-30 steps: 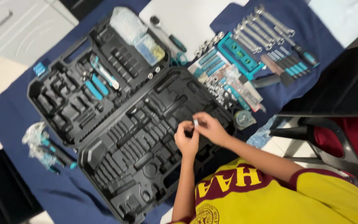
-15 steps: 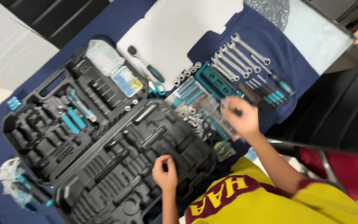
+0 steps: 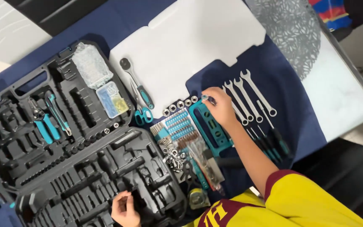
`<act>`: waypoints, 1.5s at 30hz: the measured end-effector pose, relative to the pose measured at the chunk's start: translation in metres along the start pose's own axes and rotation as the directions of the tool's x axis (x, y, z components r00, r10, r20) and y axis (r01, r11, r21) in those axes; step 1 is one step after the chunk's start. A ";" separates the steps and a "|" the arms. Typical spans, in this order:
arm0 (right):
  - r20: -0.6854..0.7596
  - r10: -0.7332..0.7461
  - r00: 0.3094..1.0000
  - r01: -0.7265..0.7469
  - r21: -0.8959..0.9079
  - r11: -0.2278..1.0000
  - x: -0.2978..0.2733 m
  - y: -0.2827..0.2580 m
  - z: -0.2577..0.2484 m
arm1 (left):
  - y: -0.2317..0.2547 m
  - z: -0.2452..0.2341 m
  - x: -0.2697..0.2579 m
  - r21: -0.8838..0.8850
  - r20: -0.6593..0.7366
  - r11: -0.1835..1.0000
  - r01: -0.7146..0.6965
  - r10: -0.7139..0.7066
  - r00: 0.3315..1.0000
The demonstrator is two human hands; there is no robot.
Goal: The person handles and turns socket heads by hand, opens a small plastic case of screws and wall anchors, and removes bubble wrap from a drill bit case before opening it.
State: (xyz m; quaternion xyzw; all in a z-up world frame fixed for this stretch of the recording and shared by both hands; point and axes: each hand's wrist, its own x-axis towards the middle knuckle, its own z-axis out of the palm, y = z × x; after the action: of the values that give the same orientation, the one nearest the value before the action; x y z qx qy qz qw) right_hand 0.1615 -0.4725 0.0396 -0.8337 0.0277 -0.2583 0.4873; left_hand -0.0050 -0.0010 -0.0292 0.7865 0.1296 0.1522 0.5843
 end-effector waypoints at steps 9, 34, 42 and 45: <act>0.163 -0.022 0.986 0.032 -0.058 0.998 0.016 0.025 0.014 | -0.001 0.004 -0.003 0.103 -0.095 0.995 0.011 -0.001 0.995; 0.102 -0.074 0.992 0.083 -0.085 0.993 -0.090 -0.144 -0.009 | 0.076 0.007 0.007 0.117 -0.026 0.987 -0.109 0.113 0.993; 0.406 -0.227 0.885 0.293 -0.107 0.950 -0.133 -0.237 0.072 | 0.093 -0.016 0.005 0.126 0.049 0.959 -0.254 0.250 0.967; 0.503 -0.189 0.843 0.295 -0.139 0.945 -0.132 -0.251 0.115 | 0.094 -0.020 0.009 0.116 0.065 0.953 -0.280 0.274 0.959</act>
State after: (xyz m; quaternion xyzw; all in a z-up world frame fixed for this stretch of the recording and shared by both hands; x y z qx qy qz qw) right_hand 0.0479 -0.2099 0.1491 -0.9151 -0.1736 -0.0972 0.3507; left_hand -0.0019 -0.0064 0.0669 0.8350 0.0130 0.2055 0.5103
